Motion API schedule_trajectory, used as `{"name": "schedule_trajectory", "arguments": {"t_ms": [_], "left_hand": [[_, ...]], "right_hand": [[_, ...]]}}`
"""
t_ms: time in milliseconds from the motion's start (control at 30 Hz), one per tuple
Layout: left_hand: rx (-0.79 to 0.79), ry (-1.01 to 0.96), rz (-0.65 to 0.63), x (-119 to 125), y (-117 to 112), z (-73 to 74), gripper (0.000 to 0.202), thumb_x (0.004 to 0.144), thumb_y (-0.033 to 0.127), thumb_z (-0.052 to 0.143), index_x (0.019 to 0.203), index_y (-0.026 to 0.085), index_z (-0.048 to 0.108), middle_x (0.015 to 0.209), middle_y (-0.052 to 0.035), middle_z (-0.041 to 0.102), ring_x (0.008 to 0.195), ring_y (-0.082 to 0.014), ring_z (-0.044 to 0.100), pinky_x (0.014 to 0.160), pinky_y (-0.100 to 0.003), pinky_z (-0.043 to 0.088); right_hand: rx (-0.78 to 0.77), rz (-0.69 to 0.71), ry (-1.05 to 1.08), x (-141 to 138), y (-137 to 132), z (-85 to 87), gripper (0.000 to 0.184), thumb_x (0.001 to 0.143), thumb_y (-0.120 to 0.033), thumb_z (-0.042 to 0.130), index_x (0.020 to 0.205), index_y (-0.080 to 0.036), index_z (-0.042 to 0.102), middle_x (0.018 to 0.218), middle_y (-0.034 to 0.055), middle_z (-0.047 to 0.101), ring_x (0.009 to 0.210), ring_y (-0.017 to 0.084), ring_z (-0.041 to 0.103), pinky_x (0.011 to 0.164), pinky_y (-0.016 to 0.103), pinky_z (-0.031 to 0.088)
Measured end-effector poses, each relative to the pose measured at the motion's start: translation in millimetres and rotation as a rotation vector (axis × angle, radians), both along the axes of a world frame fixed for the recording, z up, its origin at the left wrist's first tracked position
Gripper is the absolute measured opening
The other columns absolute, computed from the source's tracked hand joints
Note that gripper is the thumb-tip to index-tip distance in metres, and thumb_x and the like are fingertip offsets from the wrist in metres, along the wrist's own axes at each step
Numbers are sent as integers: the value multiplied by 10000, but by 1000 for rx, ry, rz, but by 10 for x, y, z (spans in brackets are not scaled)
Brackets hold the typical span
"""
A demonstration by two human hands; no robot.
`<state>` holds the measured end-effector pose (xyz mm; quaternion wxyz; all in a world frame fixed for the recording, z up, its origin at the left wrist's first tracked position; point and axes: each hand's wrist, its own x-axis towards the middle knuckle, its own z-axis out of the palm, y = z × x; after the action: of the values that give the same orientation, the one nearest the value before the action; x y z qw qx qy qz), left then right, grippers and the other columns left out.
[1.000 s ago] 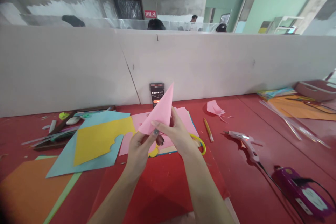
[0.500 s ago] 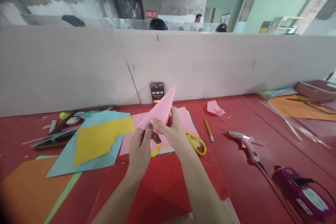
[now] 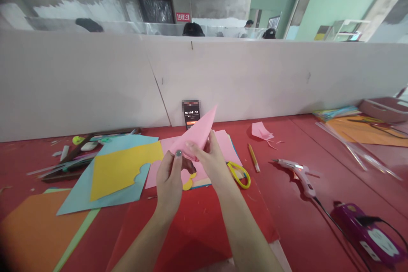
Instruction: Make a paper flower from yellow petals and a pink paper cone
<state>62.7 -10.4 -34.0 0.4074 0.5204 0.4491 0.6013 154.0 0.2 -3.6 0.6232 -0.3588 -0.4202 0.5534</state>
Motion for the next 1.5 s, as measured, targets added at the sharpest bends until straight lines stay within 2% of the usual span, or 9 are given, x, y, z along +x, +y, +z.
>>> {"name": "schedule_trajectory", "arguments": {"t_ms": [100, 200, 267, 367, 633, 800, 1000, 1200, 1500], "left_hand": [[-14, 90, 52, -4, 1, 16, 292, 850, 369, 442, 624, 186, 459, 556, 16, 544, 533, -102, 509, 554, -227, 422], [-35, 178, 77, 1, 14, 0, 333, 836, 386, 454, 572, 185, 452, 549, 9, 540, 546, -109, 508, 517, -214, 395], [-63, 215, 48, 10, 22, -27, 342, 824, 402, 463, 561, 183, 461, 550, 4, 545, 553, -118, 517, 494, -210, 383], [-89, 222, -42, 23, 25, -74, 331, 814, 424, 469, 595, 176, 495, 585, -9, 575, 566, -127, 532, 508, -220, 399], [6, 41, -234, 15, 30, -131, 262, 836, 405, 455, 783, 165, 545, 661, -19, 601, 575, -120, 550, 566, -246, 448], [-3, 11, -205, 2, 46, -154, 302, 805, 435, 492, 696, 158, 544, 616, -24, 607, 559, -122, 556, 560, -245, 462], [-27, 13, -194, -3, 36, -136, 284, 791, 420, 515, 686, 159, 547, 579, -16, 614, 532, -119, 560, 550, -242, 458], [-33, 17, -167, 5, 20, -86, 262, 785, 384, 529, 653, 159, 538, 575, -14, 614, 540, -119, 565, 549, -234, 449], [-60, -9, -146, 18, 12, -31, 280, 772, 383, 540, 601, 161, 537, 516, 2, 573, 497, -111, 540, 523, -228, 446]], "right_hand": [[-20, -16, 1, -10, 2, 5, 285, 744, -260, 594, 1003, -232, 477, 868, 10, 547, 725, 125, 532, 584, 247, 457], [-79, -90, 22, -18, 38, -25, 503, 735, -267, 598, 1199, -272, 401, 852, -2, 547, 706, 124, 528, 555, 238, 452], [-109, -111, 45, -19, 60, -52, 650, 724, -266, 610, 1294, -309, 300, 868, 0, 546, 645, 114, 516, 482, 223, 428], [-115, -83, 69, -4, 77, -81, 738, 708, -268, 628, 1329, -342, 237, 865, -3, 544, 498, 73, 458, 374, 199, 369], [-102, 60, 133, 64, 69, -67, 685, 731, -307, 609, 1310, -352, 246, 785, -29, 533, 320, 28, 349, 266, 197, 306], [-59, 90, 125, 78, 74, -80, 727, 733, -299, 618, 1335, -345, 214, 810, -13, 540, 351, 40, 397, 283, 199, 321], [-18, 131, 81, 112, 84, -102, 821, 711, -295, 646, 1348, -422, 145, 884, -6, 524, 362, 45, 416, 285, 223, 348], [-9, 230, 55, 162, 74, -70, 891, 685, -257, 663, 1352, -436, 100, 848, -21, 505, 384, 67, 441, 320, 251, 371], [14, 244, 65, 166, 59, -68, 940, 700, -228, 653, 1353, -456, 16, 828, -33, 512, 407, 78, 457, 341, 253, 402]]}}
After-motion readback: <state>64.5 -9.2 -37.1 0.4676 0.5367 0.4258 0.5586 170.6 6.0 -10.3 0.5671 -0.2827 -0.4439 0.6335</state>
